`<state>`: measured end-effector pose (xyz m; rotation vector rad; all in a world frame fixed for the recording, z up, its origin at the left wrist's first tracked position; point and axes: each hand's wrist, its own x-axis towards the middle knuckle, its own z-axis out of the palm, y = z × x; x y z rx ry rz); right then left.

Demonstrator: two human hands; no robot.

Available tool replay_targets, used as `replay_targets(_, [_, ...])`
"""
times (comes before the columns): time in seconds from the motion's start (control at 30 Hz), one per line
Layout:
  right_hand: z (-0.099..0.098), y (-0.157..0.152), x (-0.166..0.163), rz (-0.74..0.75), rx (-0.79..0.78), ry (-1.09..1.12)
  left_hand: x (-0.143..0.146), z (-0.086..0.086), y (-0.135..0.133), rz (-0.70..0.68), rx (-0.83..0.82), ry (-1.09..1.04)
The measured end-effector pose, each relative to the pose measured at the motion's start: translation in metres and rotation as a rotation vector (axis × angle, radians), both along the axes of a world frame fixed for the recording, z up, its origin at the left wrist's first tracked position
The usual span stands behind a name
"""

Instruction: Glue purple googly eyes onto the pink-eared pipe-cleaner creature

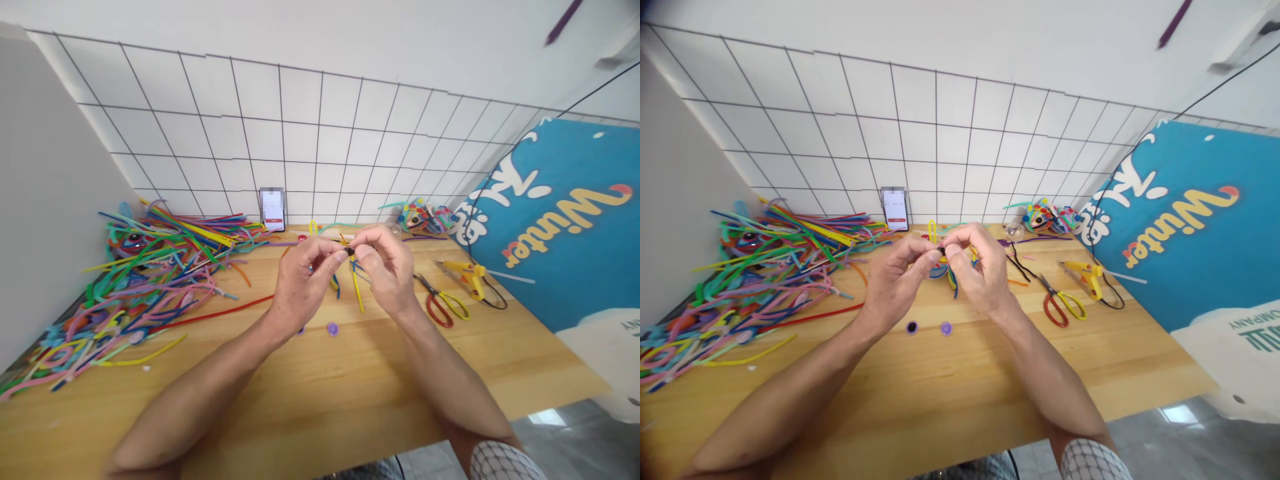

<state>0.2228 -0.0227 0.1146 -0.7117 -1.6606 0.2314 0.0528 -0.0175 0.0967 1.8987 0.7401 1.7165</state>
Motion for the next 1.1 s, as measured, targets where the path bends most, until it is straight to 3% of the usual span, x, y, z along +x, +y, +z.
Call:
replay_targets(0.77, [0.003,0.002,0.001,-0.096,0.092,-0.143,-0.002,0.003,0.000,0.009,0.020,0.046])
replay_targets(1.1, [0.005,0.003,0.011,0.037,0.006,-0.134,-0.007,0.007,0.001,-0.052,-0.079,0.015])
